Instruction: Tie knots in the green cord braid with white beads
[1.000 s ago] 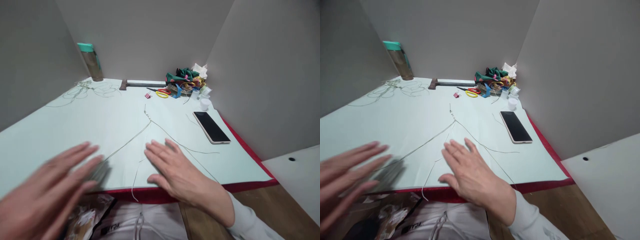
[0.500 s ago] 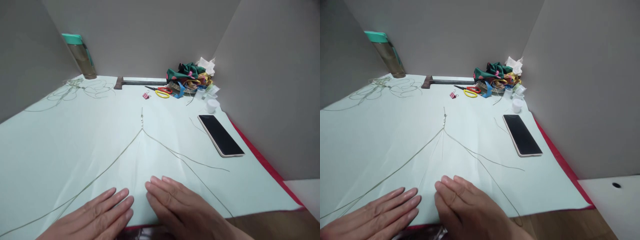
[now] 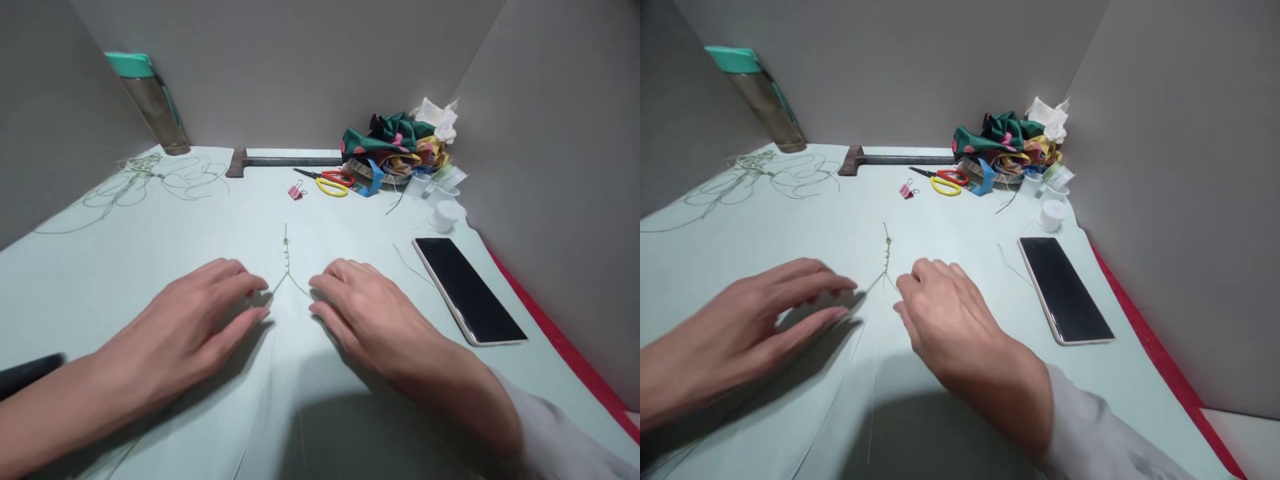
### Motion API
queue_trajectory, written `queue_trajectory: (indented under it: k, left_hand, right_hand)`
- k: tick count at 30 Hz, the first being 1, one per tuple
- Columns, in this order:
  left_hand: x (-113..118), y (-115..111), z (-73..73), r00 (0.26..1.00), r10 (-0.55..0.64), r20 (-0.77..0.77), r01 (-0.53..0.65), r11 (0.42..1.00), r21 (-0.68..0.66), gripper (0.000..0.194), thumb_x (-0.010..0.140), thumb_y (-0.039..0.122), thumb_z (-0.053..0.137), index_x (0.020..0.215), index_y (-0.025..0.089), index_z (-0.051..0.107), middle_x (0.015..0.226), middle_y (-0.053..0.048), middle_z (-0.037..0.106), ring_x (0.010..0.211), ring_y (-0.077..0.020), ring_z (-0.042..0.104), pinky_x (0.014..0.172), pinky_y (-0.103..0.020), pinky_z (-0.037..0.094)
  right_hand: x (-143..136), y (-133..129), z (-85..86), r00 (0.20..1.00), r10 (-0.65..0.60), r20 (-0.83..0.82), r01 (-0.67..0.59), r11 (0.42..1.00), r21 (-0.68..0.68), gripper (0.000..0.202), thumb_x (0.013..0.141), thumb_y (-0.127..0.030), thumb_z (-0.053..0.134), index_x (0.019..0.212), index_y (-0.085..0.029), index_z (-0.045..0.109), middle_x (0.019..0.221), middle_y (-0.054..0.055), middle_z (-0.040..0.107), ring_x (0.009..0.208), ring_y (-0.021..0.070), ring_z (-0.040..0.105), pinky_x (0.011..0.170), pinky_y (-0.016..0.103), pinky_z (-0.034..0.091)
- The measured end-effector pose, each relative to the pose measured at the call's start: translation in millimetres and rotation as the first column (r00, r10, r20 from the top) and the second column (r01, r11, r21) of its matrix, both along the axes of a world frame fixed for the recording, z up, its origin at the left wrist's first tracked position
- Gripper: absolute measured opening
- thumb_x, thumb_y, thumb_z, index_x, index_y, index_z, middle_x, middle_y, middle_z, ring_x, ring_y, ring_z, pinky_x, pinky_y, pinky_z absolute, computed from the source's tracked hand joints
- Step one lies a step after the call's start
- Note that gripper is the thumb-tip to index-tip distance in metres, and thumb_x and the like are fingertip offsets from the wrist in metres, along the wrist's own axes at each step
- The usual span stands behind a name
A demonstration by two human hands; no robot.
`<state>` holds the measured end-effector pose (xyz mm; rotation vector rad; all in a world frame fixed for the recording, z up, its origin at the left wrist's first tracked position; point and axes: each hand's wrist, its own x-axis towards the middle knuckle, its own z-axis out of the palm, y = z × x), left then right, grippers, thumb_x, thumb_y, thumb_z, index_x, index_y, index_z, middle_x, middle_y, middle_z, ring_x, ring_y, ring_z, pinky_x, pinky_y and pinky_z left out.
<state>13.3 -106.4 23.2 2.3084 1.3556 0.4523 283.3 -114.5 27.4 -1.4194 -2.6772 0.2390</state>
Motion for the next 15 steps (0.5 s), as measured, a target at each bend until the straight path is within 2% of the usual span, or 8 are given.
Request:
queue_trajectory:
  k: [2,5,8,11,13,15]
  left_hand:
    - [16.9,20.3,-0.6,0.999,-0.004,-0.045,0.004,1.000,-0.003,0.035,0.101,0.051,0.062,0.097,0.024,0.083,0.095,-0.011,0.078,0.085,-0.0324,0.073,0.077,-0.043,0.052]
    - [27.1,31.3,-10.2,0.998,0.001,-0.066,-0.002,1.000,-0.013,0.030,0.098,0.048,0.060,0.088,0.023,0.074,0.087,-0.010,0.074,0.075,-0.0296,0.068,0.070,-0.041,0.047]
    - [26.8,31.6,-14.9,0.998,-0.013,-0.057,0.011,0.999,-0.031,0.031,0.102,0.043,0.054,0.082,0.024,0.069,0.079,-0.006,0.071,0.065,-0.0241,0.064,0.064,-0.037,0.046]
    - [24.3,30.5,-14.5,0.999,-0.031,-0.032,0.029,0.998,-0.056,0.032,0.106,0.037,0.051,0.082,0.024,0.068,0.076,-0.003,0.070,0.060,-0.0200,0.063,0.058,-0.034,0.046]
    - [22.9,29.1,-14.4,0.999,-0.038,-0.013,0.037,0.997,-0.068,0.033,0.109,0.036,0.051,0.083,0.025,0.066,0.076,-0.002,0.069,0.059,-0.0183,0.062,0.056,-0.032,0.046]
    - [22.1,25.9,-14.7,0.998,-0.057,0.002,0.057,0.995,-0.085,0.032,0.113,0.037,0.052,0.086,0.025,0.066,0.079,-0.001,0.068,0.060,-0.0177,0.062,0.056,-0.032,0.048]
  right_hand:
    - [-10.5,18.2,3.1,0.998,-0.010,0.054,0.011,1.000,-0.022,0.011,0.112,-0.021,0.071,0.103,-0.019,0.077,0.103,0.008,0.076,0.087,0.0234,0.068,0.082,0.037,0.054]
    - [-24.7,28.5,1.1,0.993,-0.013,0.114,0.017,0.999,-0.033,0.011,0.106,-0.010,0.069,0.103,-0.018,0.075,0.099,0.009,0.073,0.082,0.0226,0.064,0.076,0.035,0.048]
    - [-33.0,27.2,0.7,0.984,-0.019,0.177,0.030,0.998,-0.056,0.027,0.089,0.004,0.065,0.100,-0.019,0.073,0.093,0.009,0.070,0.076,0.0222,0.058,0.065,0.033,0.040]
    - [-33.9,26.3,3.3,0.976,0.002,0.216,0.020,0.995,-0.099,0.036,0.071,0.006,0.069,0.095,-0.021,0.071,0.089,0.008,0.067,0.067,0.0207,0.047,0.054,0.033,0.027]
    - [-31.6,28.1,3.6,0.973,0.027,0.229,0.002,0.992,-0.123,0.038,0.068,0.005,0.071,0.095,-0.022,0.071,0.088,0.008,0.066,0.064,0.0200,0.043,0.052,0.034,0.022]
    - [-28.9,31.2,2.2,0.971,0.050,0.235,-0.014,0.988,-0.153,0.036,0.071,0.006,0.070,0.095,-0.022,0.070,0.088,0.007,0.066,0.064,0.0192,0.043,0.052,0.034,0.022]
